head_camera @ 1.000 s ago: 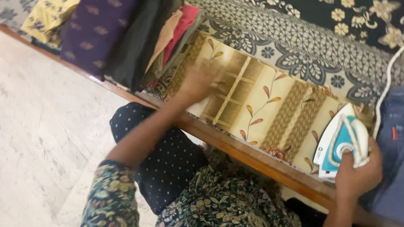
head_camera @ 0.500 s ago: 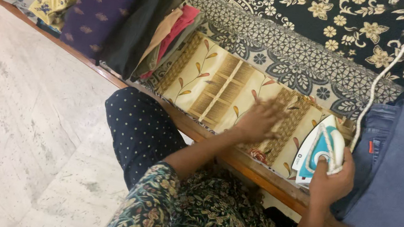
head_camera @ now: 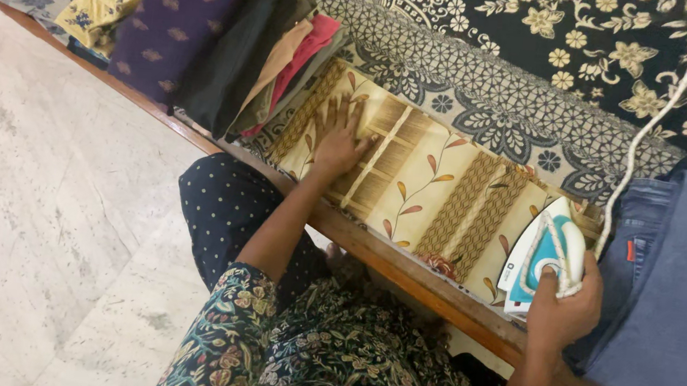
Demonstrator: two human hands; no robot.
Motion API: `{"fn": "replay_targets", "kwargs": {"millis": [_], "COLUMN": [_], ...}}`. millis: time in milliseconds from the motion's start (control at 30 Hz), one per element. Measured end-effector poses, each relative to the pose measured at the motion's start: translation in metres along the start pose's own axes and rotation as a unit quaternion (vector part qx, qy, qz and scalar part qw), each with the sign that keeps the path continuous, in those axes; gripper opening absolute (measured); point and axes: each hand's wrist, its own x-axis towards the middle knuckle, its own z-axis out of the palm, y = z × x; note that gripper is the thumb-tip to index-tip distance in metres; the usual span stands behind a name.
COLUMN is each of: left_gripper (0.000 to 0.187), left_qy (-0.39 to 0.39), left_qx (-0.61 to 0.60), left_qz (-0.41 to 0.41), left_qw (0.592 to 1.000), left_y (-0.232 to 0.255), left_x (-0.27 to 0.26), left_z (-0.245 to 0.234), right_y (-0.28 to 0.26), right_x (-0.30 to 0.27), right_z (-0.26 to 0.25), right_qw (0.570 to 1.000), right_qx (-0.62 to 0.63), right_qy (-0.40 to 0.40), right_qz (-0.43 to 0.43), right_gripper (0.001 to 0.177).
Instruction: The person irons a patterned piece of fabric on a wooden board using a handheld electric iron. They smooth the fabric with their left hand while moving the iron back and forth with their right hand to remove wrinkles.
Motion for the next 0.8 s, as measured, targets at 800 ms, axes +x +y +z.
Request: {"fn": "replay_targets", "kwargs": {"millis": [800], "left_gripper": [0.079], "left_qy": [-0.187], "left_qx": [-0.069], "left_qz": [0.158], "left_qw": [0.967], "left_y": [0.139], "left_x": [0.008], "left_z": [-0.065], "right_y": [-0.007], "right_x": [0.002], "right_z": [-0.001], "right_qw": [1.000], "right_qx": [0.008], "right_qy": [0.008], "right_qz": [0.019], "right_gripper": [0.052]}}
